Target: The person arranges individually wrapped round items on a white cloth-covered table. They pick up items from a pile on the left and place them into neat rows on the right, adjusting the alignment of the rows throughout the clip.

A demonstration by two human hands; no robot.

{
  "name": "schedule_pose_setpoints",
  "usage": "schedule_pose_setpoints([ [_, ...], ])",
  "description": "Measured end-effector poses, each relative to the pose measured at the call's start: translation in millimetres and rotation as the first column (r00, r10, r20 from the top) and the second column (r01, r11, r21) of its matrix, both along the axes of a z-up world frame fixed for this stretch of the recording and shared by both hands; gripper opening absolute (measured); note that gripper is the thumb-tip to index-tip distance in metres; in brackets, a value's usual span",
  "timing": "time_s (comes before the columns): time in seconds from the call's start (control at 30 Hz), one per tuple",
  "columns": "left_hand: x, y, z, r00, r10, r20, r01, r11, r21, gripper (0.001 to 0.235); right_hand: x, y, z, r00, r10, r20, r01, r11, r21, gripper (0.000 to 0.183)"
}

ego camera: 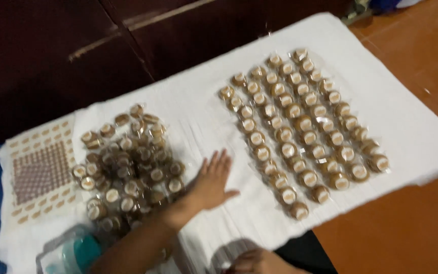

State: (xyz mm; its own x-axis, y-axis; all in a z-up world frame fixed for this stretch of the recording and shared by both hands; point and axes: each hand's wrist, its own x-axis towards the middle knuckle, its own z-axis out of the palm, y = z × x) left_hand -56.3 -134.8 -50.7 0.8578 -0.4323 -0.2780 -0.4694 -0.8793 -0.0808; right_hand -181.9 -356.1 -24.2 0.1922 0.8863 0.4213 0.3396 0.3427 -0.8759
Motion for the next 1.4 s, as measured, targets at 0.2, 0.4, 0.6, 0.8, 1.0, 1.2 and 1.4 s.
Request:
schedule_pose_setpoints([
  [0.2, -160, -34, -7, 0.74, -0.667, -0.086, 0.368, 0.509, -0.778, 0.066, -20, -30, 105, 0.817, -0.457, 0.351, 0.41, 0.889, 0.203, 0.03],
  [0.4, -106, -32, 70, 0.835, -0.065, -0.546, -0.212, 0.878, -0.43, 0.076, -32, -64, 102, 0.759, -0.526, 0.384, 0.487, 0.85, 0.201, 0.036],
  [0.6, -13, -32, 35, 0.991, 0.136, -0.009, -0.136, 0.981, -0.141, 0.102, -40, -65, 100, 0.736, -0.513, 0.442, 0.462, 0.857, 0.226, 0.032],
  [0.8, -107, -54, -4, 0.909, -0.393, -0.137, 0.304, 0.851, -0.427, 0.115, -42, -79, 98, 0.707, -0.58, 0.404, 0.545, 0.812, 0.211, 0.036],
  [1.0, -144, -56, 32, 0.82, -0.522, 0.234, 0.507, 0.473, -0.721, 0.043, -39, -82, 100, 0.727, -0.55, 0.41, 0.511, 0.833, 0.211, 0.032],
  [1.2, -140, -83, 1, 0.948, -0.301, -0.105, 0.188, 0.794, -0.578, 0.081, -35, -74, 104, 0.734, -0.506, 0.453, 0.451, 0.862, 0.232, 0.037],
  [1.4, -132, -95, 36, 0.654, -0.642, 0.401, 0.712, 0.343, -0.612, 0.029, -31, -99, 51, 0.718, -0.547, 0.431, 0.513, 0.834, 0.204, 0.024],
])
